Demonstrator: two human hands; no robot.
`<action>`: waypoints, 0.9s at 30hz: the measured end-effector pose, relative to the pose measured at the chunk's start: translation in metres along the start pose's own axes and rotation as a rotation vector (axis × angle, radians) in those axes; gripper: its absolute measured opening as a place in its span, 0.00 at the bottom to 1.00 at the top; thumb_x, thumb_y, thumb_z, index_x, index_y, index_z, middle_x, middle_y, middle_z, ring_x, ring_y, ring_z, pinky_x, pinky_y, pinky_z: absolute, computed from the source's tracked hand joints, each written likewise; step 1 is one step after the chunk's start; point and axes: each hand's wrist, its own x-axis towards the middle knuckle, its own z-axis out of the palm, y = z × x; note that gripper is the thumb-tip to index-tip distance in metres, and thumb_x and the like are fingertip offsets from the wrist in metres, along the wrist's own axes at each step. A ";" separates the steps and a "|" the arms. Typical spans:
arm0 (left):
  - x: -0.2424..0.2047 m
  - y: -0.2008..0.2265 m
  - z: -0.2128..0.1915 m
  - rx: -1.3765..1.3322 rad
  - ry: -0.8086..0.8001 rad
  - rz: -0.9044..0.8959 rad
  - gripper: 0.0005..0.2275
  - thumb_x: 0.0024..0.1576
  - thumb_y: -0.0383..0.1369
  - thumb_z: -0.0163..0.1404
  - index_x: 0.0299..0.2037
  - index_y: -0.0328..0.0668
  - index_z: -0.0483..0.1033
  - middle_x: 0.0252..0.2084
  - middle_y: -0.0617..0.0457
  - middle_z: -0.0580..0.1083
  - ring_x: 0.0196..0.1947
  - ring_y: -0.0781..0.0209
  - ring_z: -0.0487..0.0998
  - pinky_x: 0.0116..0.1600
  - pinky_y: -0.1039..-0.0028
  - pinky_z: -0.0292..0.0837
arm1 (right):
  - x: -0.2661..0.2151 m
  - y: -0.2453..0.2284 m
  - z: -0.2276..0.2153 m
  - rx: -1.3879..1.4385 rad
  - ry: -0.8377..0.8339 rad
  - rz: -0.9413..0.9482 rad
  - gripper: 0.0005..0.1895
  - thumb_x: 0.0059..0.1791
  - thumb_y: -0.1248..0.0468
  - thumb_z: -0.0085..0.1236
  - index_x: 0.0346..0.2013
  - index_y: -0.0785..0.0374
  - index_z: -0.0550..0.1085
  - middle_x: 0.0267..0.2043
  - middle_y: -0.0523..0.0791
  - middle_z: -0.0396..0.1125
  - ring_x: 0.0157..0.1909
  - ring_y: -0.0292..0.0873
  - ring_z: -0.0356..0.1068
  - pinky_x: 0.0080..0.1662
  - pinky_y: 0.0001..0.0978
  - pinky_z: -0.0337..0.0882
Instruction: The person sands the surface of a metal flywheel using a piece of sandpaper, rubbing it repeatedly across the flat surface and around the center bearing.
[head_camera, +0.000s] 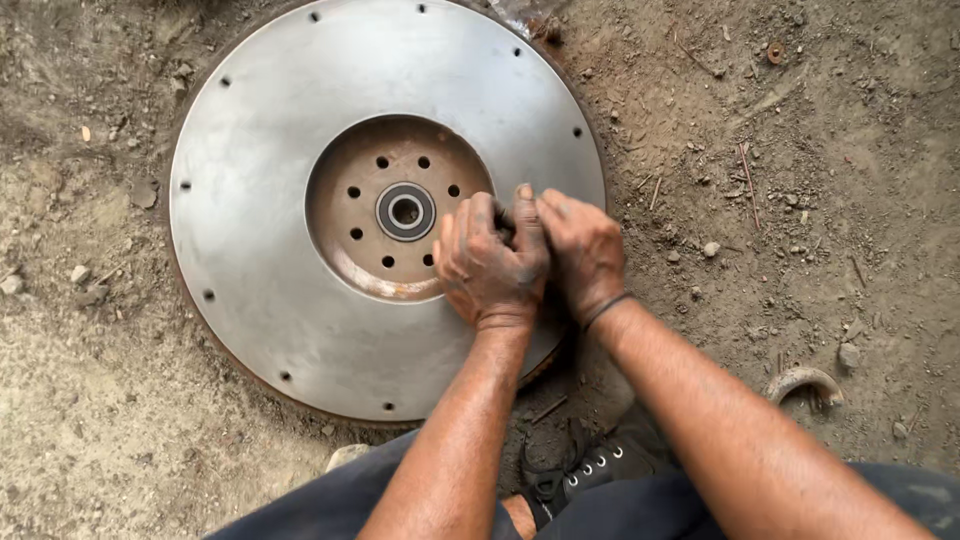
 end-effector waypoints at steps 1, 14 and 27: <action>0.000 0.005 0.003 -0.017 -0.004 -0.022 0.18 0.62 0.50 0.49 0.25 0.48 0.68 0.27 0.56 0.72 0.32 0.53 0.73 0.40 0.60 0.64 | 0.007 0.006 0.000 0.012 -0.057 0.020 0.05 0.52 0.64 0.56 0.41 0.61 0.73 0.41 0.47 0.70 0.40 0.49 0.73 0.43 0.40 0.75; 0.032 0.038 0.053 -0.120 0.023 -0.118 0.20 0.60 0.55 0.46 0.34 0.46 0.68 0.34 0.53 0.73 0.41 0.52 0.74 0.48 0.57 0.63 | 0.120 0.044 0.028 0.111 0.024 0.076 0.08 0.49 0.60 0.58 0.30 0.60 0.71 0.32 0.46 0.69 0.32 0.50 0.72 0.34 0.42 0.72; 0.018 -0.017 0.015 0.073 0.055 0.002 0.14 0.65 0.43 0.44 0.35 0.41 0.72 0.36 0.47 0.73 0.39 0.48 0.73 0.45 0.55 0.67 | 0.076 0.001 0.015 0.054 -0.012 0.160 0.11 0.53 0.57 0.57 0.31 0.59 0.71 0.31 0.49 0.68 0.31 0.51 0.72 0.35 0.44 0.73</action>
